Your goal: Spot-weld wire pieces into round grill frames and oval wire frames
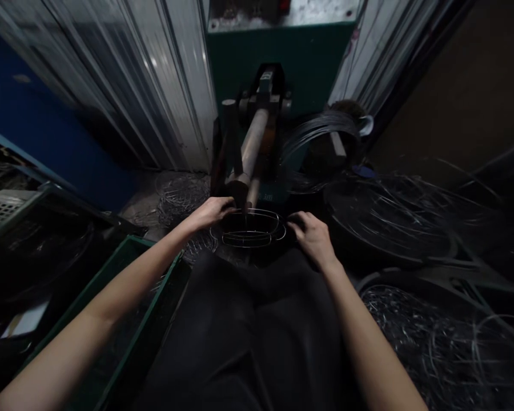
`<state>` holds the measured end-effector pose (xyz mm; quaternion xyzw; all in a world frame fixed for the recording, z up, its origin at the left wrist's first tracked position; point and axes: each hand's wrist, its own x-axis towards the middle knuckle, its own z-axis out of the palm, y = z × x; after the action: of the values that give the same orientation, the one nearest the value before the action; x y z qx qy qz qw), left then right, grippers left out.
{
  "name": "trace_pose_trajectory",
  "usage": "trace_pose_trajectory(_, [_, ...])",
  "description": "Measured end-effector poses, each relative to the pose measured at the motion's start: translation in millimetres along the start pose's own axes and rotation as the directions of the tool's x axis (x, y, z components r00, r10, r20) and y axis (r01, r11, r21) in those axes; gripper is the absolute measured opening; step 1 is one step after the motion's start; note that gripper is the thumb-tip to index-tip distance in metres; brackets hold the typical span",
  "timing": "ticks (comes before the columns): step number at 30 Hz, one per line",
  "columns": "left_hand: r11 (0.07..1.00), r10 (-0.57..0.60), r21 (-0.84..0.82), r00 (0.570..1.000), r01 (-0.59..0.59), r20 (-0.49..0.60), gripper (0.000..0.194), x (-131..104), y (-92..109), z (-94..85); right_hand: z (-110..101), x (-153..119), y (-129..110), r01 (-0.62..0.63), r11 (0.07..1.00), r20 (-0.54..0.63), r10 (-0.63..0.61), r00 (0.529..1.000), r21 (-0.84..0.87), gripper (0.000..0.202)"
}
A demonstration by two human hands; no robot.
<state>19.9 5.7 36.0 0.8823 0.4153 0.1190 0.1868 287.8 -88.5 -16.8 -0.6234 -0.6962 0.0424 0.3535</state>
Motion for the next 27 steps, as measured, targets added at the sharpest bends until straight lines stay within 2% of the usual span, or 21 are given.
trace_pose_trajectory(5, [1.0, 0.019, -0.016, 0.999, -0.019, -0.031, 0.018, 0.5, 2.5, 0.0, 19.4, 7.2, 5.7, -0.017, 1.0, 0.089, 0.017, 0.996, 0.001, 0.017])
trace_pose_trajectory(9, [0.999, 0.014, -0.041, 1.0, -0.015, -0.026, 0.021, -2.8, -5.3, 1.6, 14.8, 5.4, 1.0, 0.048, 0.999, 0.101, -0.05, 0.994, 0.022, 0.019])
trace_pose_trajectory(11, [0.998, 0.012, -0.055, 1.0, -0.013, -0.018, 0.023, -10.3, -12.2, 0.7, 10.1, 1.1, -8.0, 0.102, 0.995, 0.082, -0.102, 0.991, -0.005, 0.02])
trace_pose_trajectory(13, [0.998, -0.01, -0.061, 0.997, 0.006, -0.072, 0.024, -20.4, -15.6, -1.5, 8.3, -2.7, -22.3, 0.152, 0.986, 0.084, -0.146, 0.986, -0.072, 0.022])
trace_pose_trajectory(15, [0.998, -0.026, -0.058, 0.987, 0.018, -0.156, 0.029, -28.9, -12.0, -3.5, 10.5, -3.9, -40.1, 0.175, 0.973, 0.102, -0.16, 0.982, -0.152, 0.024])
trace_pose_trajectory(17, [1.0, 0.001, -0.017, 0.983, -0.004, -0.182, 0.041, -31.4, -2.4, -3.9, 15.3, -2.2, -57.8, 0.165, 0.96, 0.123, -0.14, 0.982, -0.227, 0.025])
trace_pose_trajectory(19, [0.997, 0.051, 0.071, 0.99, -0.042, -0.131, 0.046, -26.8, 7.8, -2.0, 19.8, 1.2, -72.0, 0.148, 0.945, 0.156, -0.105, 0.982, -0.292, 0.025])
trace_pose_trajectory(22, [0.99, 0.099, 0.105, 0.995, -0.096, -0.027, 0.034, -14.5, 14.1, 2.8, 22.5, 6.3, -82.3, 0.137, 0.941, 0.206, -0.074, 0.976, -0.311, 0.025])
trace_pose_trajectory(24, [0.991, 0.125, 0.043, 0.992, -0.125, -0.002, 0.028, -9.5, 12.3, 6.0, 22.1, 8.7, -82.4, 0.134, 0.965, 0.222, -0.083, 0.972, -0.226, 0.021])
trace_pose_trajectory(27, [0.993, 0.122, 0.001, 0.992, -0.122, -0.02, 0.025, -10.1, 8.9, 9.8, 22.0, 11.1, -77.9, 0.113, 0.99, 0.225, -0.092, 0.97, -0.08, 0.017])
